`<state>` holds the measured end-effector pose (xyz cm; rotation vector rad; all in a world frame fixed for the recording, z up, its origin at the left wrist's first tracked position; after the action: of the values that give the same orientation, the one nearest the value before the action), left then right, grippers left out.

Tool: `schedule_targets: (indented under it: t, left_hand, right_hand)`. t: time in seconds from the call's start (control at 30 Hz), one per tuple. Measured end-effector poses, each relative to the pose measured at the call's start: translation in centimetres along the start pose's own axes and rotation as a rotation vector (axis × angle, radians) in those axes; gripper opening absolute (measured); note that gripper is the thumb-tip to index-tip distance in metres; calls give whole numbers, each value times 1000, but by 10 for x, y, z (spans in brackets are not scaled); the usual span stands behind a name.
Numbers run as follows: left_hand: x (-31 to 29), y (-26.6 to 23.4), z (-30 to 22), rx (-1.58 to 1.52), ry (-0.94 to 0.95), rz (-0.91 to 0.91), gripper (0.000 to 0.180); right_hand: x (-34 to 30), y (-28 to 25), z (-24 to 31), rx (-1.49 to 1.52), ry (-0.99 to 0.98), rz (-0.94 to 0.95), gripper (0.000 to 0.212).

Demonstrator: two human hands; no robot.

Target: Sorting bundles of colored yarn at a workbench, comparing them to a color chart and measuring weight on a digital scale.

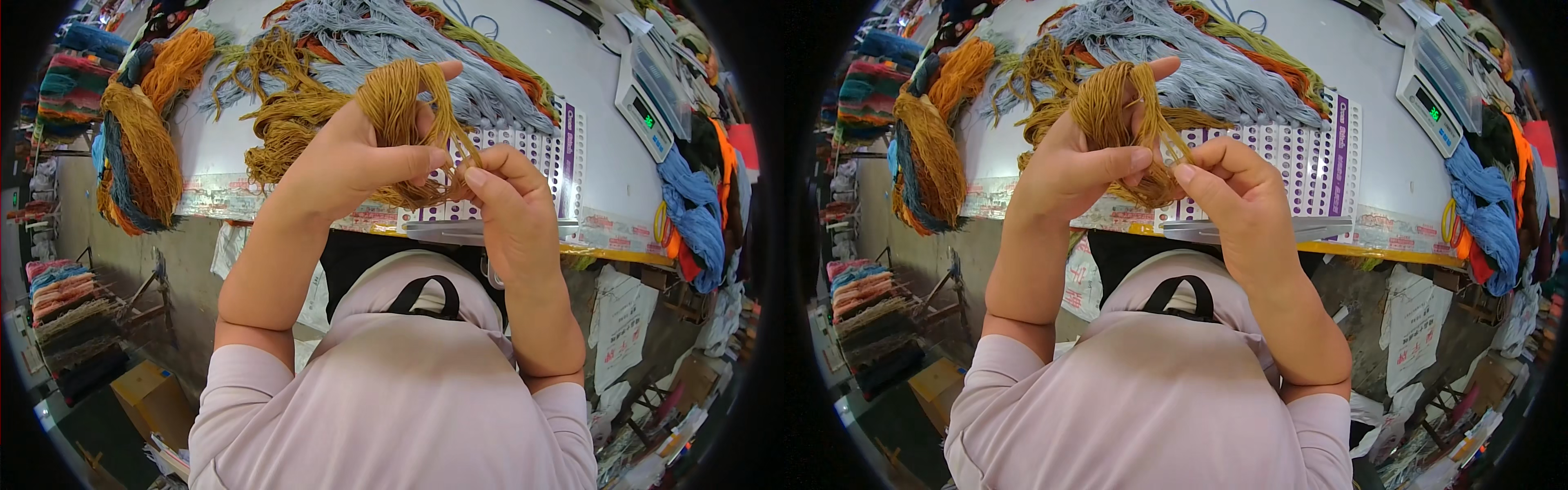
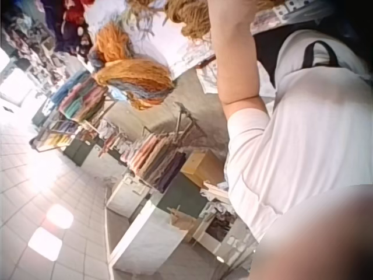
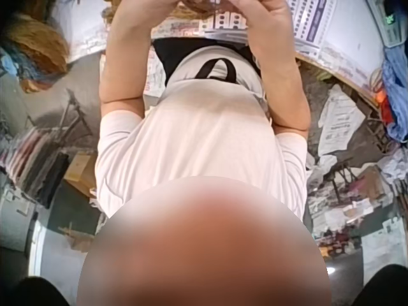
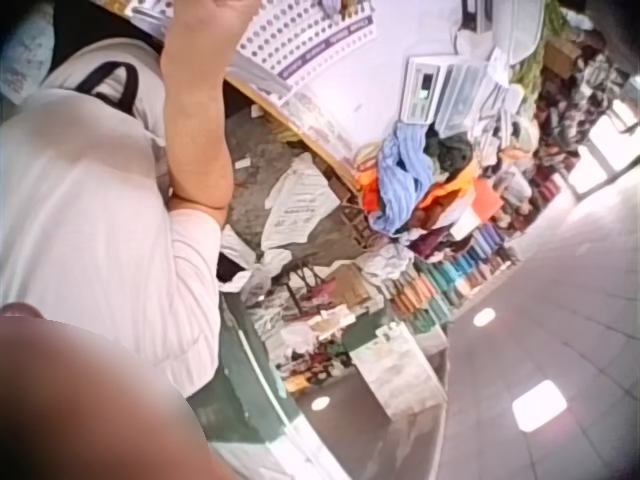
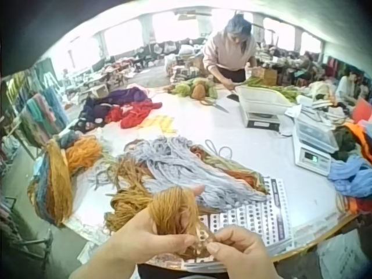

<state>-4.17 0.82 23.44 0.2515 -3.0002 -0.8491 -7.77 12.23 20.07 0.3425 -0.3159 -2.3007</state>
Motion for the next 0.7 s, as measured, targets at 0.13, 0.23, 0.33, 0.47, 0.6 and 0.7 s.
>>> schedule_targets:
  t: [0.13,0.23,0.33,0.47,0.6,0.7]
  left_hand:
    - [-1,0,4,-6,-95,-12,76]
    - [7,0,6,-11,12,-12,75]
    - [-2,-31,28,-17,-348,52,44]
    - [-39,-188,-14,-194,-192,-165,10]
    - [-114,-356,-98,-293,159,-756,4]
    - [-181,-471,-149,-598,375,-975,23]
  right_hand:
    - [4,4,-3,-47,20,-1,7]
    - [10,11,-2,-230,-58,68,8]
    - [4,-9,4,-22,-163,192,11]
    - [-23,-156,42,320,-136,97,24]
    - [-95,-394,67,446,-103,-391,20]
    - [-216,-628,80,387,-111,-883,18]
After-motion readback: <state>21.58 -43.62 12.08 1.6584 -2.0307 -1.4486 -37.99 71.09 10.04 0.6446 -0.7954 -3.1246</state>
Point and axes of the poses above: each hand's wrist, its own x-axis towards the middle knuckle, its own y-axis out of the palm, z = x × y, the point moved 10 cm from there along x, towards the middle knuckle, and after that the axes turned 12 degrees about -x, right-handed, at the moved point
